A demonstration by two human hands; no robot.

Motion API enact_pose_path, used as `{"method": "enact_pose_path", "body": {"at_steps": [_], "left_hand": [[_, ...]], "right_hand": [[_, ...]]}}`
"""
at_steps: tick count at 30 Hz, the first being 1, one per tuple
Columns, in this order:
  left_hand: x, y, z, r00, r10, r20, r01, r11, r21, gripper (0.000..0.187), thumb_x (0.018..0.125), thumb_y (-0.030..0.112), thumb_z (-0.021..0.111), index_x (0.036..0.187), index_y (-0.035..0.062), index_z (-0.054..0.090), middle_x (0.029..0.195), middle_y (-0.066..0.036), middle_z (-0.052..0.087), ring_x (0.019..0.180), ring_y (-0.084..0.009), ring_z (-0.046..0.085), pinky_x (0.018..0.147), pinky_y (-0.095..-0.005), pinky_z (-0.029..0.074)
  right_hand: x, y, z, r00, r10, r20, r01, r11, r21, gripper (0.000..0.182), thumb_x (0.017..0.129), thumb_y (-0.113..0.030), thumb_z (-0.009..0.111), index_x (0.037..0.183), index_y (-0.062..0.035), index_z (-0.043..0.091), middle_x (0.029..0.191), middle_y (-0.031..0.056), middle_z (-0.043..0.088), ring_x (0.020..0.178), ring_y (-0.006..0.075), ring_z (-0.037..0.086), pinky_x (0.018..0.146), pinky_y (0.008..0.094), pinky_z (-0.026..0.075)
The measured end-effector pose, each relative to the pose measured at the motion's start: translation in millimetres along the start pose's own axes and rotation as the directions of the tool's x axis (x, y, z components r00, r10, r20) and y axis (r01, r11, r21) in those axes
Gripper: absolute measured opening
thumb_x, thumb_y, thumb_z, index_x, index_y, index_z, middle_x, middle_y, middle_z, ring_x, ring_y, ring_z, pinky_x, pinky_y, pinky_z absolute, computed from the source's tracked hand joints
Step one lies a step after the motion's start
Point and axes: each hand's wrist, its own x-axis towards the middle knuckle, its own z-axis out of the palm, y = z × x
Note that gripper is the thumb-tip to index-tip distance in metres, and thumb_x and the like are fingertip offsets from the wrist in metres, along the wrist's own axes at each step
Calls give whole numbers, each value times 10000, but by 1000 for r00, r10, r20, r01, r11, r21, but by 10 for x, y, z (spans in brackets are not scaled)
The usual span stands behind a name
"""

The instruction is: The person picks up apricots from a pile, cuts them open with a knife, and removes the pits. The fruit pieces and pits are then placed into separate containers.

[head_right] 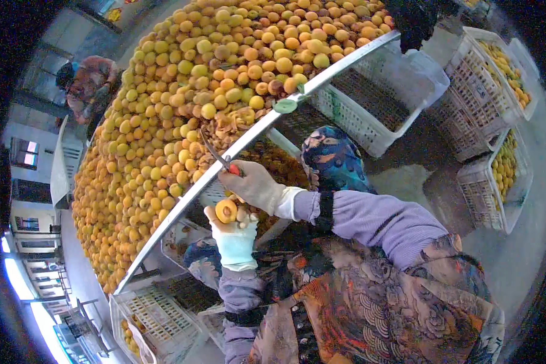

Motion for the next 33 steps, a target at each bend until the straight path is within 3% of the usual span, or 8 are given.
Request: {"method": "enact_pose_path", "body": {"at_steps": [2, 3, 10, 16, 20, 23, 29, 33], "left_hand": [[-133, 130, 110, 944, -111, 312, 157, 979, -127, 633, 894, 612, 310, 1034, 43, 550, 619, -39, 469, 520, -149, 395, 585, -315, 381], [-133, 120, 94, 975, -36, 220, 34, 999, 16, 626, 884, 612, 347, 1036, 41, 554, 590, -35, 456, 512, -143, 400, 604, -318, 386], [-170, 130, 39, 975, -59, 214, 67, 997, -31, 589, 889, 597, 362, 1032, 58, 552, 565, -30, 430, 478, -138, 378, 581, -318, 407], [-67, 194, 35, 968, -118, 224, 154, 976, -153, 564, 898, 556, 393, 1013, 27, 551, 778, -121, 596, 506, -158, 474, 592, -337, 447], [-120, 220, 45, 988, -69, 138, 78, 995, -66, 528, 914, 523, 391, 1008, 31, 557, 782, -127, 592, 502, -156, 470, 579, -327, 457], [-167, 190, 121, 992, -28, 124, 21, 998, 55, 528, 914, 525, 388, 992, 32, 559, 784, -133, 590, 486, -156, 457, 549, -322, 455], [-289, 219, 241, 890, -263, 373, 250, 965, 83, 527, 906, 557, 368, 926, 62, 548, 729, -83, 539, 441, -147, 425, 435, -303, 407], [-470, 209, 508, 950, -259, 176, 246, 965, 89, 466, 923, 537, 331, 997, 101, 476, 751, -99, 530, 484, -180, 466, 385, -321, 388]], "right_hand": [[25, -39, -74, 992, -117, 56, 129, 947, -294, 319, 846, -353, 566, 891, -40, 605, 770, 97, 603, 699, 205, 563, 650, 339, 448], [37, -56, -97, 970, -207, 128, 243, 797, -553, 335, 843, -375, 566, 915, -50, 604, 833, 135, 616, 752, 269, 592, 680, 365, 455], [163, -132, -9, 999, -32, 16, 33, 999, -2, 259, 848, -287, 596, 960, -54, 607, 776, 123, 597, 716, 210, 574, 683, 311, 450], [148, -34, -63, 915, -333, 227, 400, 688, -606, 333, 891, -364, 528, 1023, -63, 582, 805, 125, 591, 761, 223, 574, 724, 333, 456], [169, -204, -45, 986, -130, 107, 166, 864, -475, 291, 886, -295, 538, 999, -29, 567, 789, 101, 579, 710, 203, 590, 641, 335, 479], [126, -488, 15, 988, 106, 114, -147, 875, 460, 144, 880, -131, 480, 934, -23, 558, 659, 39, 526, 568, 108, 521, 475, 221, 433], [-8, -726, -57, 930, -123, 346, -85, 843, 530, 207, 897, -213, 472, 816, -47, 565, 580, 14, 476, 446, 89, 437, 396, 234, 345], [-59, -831, -83, 908, -155, 388, -17, 914, 405, 282, 901, -272, 504, 746, -43, 557, 521, 0, 449, 415, 75, 385, 393, 234, 297]]}}
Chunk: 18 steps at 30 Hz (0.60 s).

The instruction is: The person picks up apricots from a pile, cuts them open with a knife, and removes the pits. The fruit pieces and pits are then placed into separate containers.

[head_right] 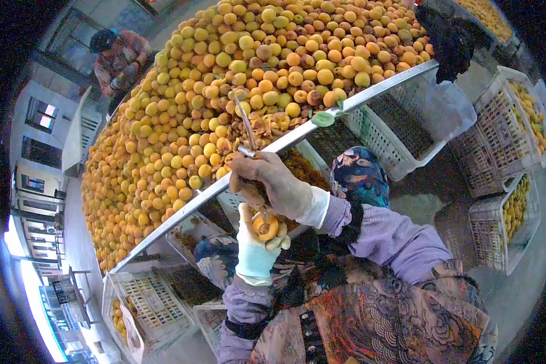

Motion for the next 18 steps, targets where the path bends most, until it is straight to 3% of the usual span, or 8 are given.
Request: {"method": "enact_pose_path", "body": {"at_steps": [3, 8, 10, 11, 13, 15, 17, 18], "left_hand": [[46, -43, -86, 984, -43, 174, 46, 999, -15, 469, 928, 526, 324, 1004, 90, 479, 753, -116, 525, 498, -190, 472, 385, -322, 389], [-1, -100, -38, 987, -91, 131, 79, 992, 100, 443, 932, 485, 335, 1026, 79, 485, 764, -123, 532, 513, -196, 467, 421, -318, 396], [16, -146, -96, 982, -117, 147, 103, 989, 104, 433, 934, 464, 340, 1033, 70, 489, 771, -126, 537, 521, -201, 468, 435, -319, 400], [28, -180, -126, 972, -10, 233, -47, 970, 240, 440, 934, 459, 348, 1033, 55, 491, 773, -128, 539, 525, -204, 468, 443, -322, 400], [36, -199, -129, 941, 80, 330, -203, 911, 358, 447, 933, 455, 357, 1034, 41, 493, 774, -130, 541, 530, -206, 469, 451, -324, 399], [52, -176, -78, 984, -148, 99, 143, 988, 51, 486, 930, 485, 364, 1027, 27, 494, 771, -138, 544, 526, -210, 473, 442, -335, 399], [11, -115, 65, 991, -112, 68, 102, 984, 146, 521, 922, 526, 360, 1012, 31, 498, 766, -139, 548, 520, -209, 472, 430, -338, 396], [26, -120, 83, 991, -126, 44, 120, 984, 133, 537, 920, 538, 354, 1005, 28, 500, 760, -138, 550, 511, -208, 475, 423, -342, 397]], "right_hand": [[-16, 18, -32, 997, 67, 34, -70, 995, 71, 317, 892, -291, 531, 701, -39, 555, 508, -2, 449, 402, 70, 366, 390, 232, 275], [-22, -28, -72, 967, 181, 178, -211, 963, 168, 301, 873, -269, 565, 674, -44, 558, 528, 5, 482, 408, 76, 392, 394, 233, 296], [-57, -119, 3, 951, 275, 145, -276, 961, -8, 276, 854, -237, 599, 651, -56, 549, 536, 10, 505, 423, 83, 428, 407, 236, 333], [-66, -93, 10, 951, 274, 145, -276, 961, -6, 276, 854, -237, 599, 651, -56, 549, 536, 10, 505, 423, 83, 428, 407, 236, 333], [-104, 7, 32, 970, 130, 204, -73, 961, -267, 240, 833, -204, 630, 654, -68, 546, 544, 17, 526, 431, 89, 456, 405, 234, 354], [-149, 110, 16, 995, 95, 39, -92, 992, -82, 330, 858, -287, 585, 605, -94, 501, 494, -5, 471, 384, 95, 403, 360, 238, 313], [-93, 213, -264, 968, 233, 92, -247, 828, 504, 433, 904, -367, 499, 553, -122, 430, 438, -38, 346, 339, 98, 310, 322, 243, 249], [-86, 306, -357, 975, 146, 169, -217, 790, 573, 393, 966, -353, 369, 635, -143, 349, 492, -47, 231, 380, 80, 221, 346, 238, 208]]}}
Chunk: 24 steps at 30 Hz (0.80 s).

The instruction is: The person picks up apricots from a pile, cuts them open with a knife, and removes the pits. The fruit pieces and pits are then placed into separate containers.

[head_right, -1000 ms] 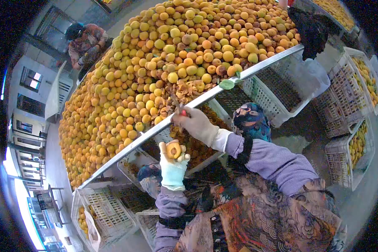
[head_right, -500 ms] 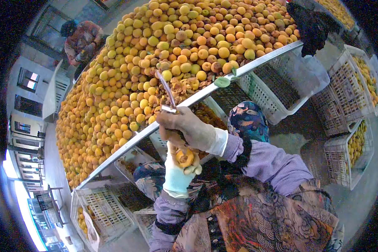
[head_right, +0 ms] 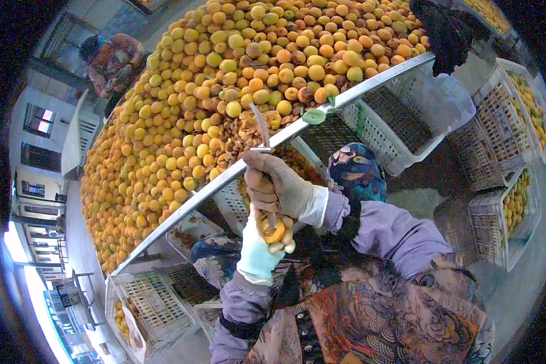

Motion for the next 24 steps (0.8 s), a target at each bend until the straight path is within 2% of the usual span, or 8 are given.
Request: {"method": "enact_pose_path", "body": {"at_steps": [11, 13, 15, 17, 18, 21, 22, 24], "left_hand": [[73, -177, -36, 996, 93, 0, -93, 993, 77, 525, 917, 552, 355, 1034, 60, 497, 747, -97, 560, 492, -183, 498, 404, -319, 409], [75, -143, -45, 997, 77, -15, -76, 994, 78, 501, 924, 534, 351, 1039, 67, 492, 765, -98, 561, 515, -184, 510, 413, -314, 410], [99, -195, -146, 998, 62, -32, -59, 995, 76, 478, 931, 516, 346, 1044, 74, 487, 782, -99, 562, 539, -186, 522, 422, -309, 411], [133, -271, -273, 851, 469, 235, -509, 628, 589, 280, 939, 307, 434, 1049, 50, 461, 821, -115, 557, 590, -191, 536, 453, -296, 415], [115, -270, -360, 917, 284, 279, -372, 861, 346, 224, 858, 48, 501, 1068, 30, 425, 840, -133, 544, 628, -191, 536, 479, -291, 418], [143, -267, -354, 984, 49, 174, -84, 976, 200, 355, 767, -110, 512, 1078, 14, 393, 862, -144, 530, 614, -186, 511, 481, -299, 417], [22, -186, -146, 986, 107, 125, -137, 955, 261, 289, 823, 2, 506, 1091, 32, 402, 851, -128, 520, 590, -183, 484, 470, -315, 403], [75, -321, -198, 970, 200, 137, -237, 907, 349, 240, 863, 72, 471, 1092, 41, 404, 837, -121, 514, 579, -182, 472, 467, -318, 395]], "right_hand": [[-57, 48, -180, 996, 27, -88, 1, 953, 304, 415, 954, -357, 398, 611, -124, 410, 468, -52, 265, 362, 73, 249, 348, 230, 227], [-74, -7, 31, 973, -67, -221, 8, 967, -255, 440, 922, -373, 466, 561, -123, 436, 444, -52, 333, 347, 70, 290, 334, 228, 235], [-95, -54, 223, 975, -77, -209, -2, 934, -357, 363, 900, -309, 518, 612, -89, 500, 503, -12, 463, 382, 74, 384, 354, 223, 284], [-75, 2, 277, 979, -92, -181, -31, 813, -582, 281, 869, -275, 573, 675, -74, 546, 561, 10, 533, 416, 75, 439, 371, 219, 312], [-111, -30, 282, 986, -2, -164, -113, 717, -688, 255, 843, -279, 614, 707, -67, 569, 578, 17, 554, 434, 72, 461, 380, 217, 323], [-82, 126, 168, 990, -133, -37, 59, 650, -758, 289, 846, -313, 604, 690, -71, 577, 557, 9, 542, 424, 75, 454, 379, 217, 324], [-125, -27, 244, 971, 50, -232, -148, 892, -427, 356, 872, -355, 561, 631, -93, 535, 492, -11, 466, 384, 80, 404, 356, 228, 294], [-110, 44, 2, 976, 104, -192, -147, 963, -228, 386, 887, -371, 529, 604, -109, 498, 472, -21, 419, 367, 83, 368, 345, 234, 265]]}}
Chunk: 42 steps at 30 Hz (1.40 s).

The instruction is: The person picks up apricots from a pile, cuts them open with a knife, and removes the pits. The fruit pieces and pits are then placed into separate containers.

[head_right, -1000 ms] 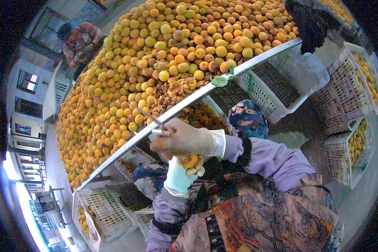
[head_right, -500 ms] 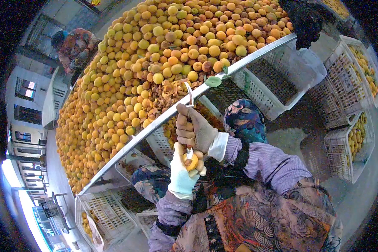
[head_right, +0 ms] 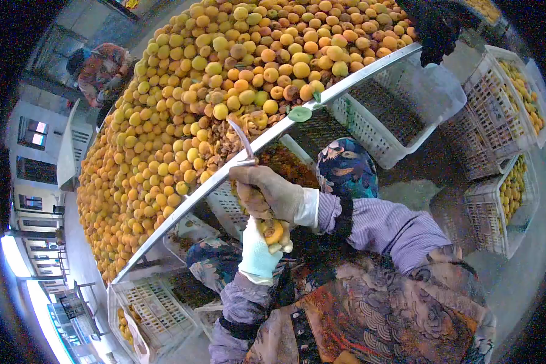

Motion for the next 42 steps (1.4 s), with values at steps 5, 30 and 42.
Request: {"method": "enact_pose_path", "body": {"at_steps": [5, 30, 42], "left_hand": [[60, 9, 112, 960, -229, -163, 156, 916, -371, 319, 948, 396, 369, 1015, 102, 471, 786, -79, 499, 552, -175, 448, 455, -321, 367], [-9, -64, 226, 944, 302, -136, -232, 896, 378, 371, 700, -144, 522, 991, 32, 375, 836, -72, 509, 677, -108, 483, 557, -256, 483], [-80, 19, -27, 998, 57, -15, -58, 958, -279, 422, 874, 198, 554, 1216, 2, 401, 1052, -100, 510, 867, -202, 525, 909, -416, 434]], "right_hand": [[53, 158, -197, 991, 69, -117, -27, 946, 323, 375, 921, -378, 450, 626, -150, 410, 461, -60, 245, 350, 78, 222, 338, 237, 173], [111, 83, -111, 915, 169, -366, -104, 976, 191, 306, 894, -326, 496, 682, -119, 417, 488, -43, 251, 369, 80, 237, 353, 248, 170], [151, 39, -48, 906, 24, -423, 70, 976, 205, 352, 893, -334, 514, 641, -103, 432, 442, -39, 278, 324, 88, 240, 325, 255, 196]]}}
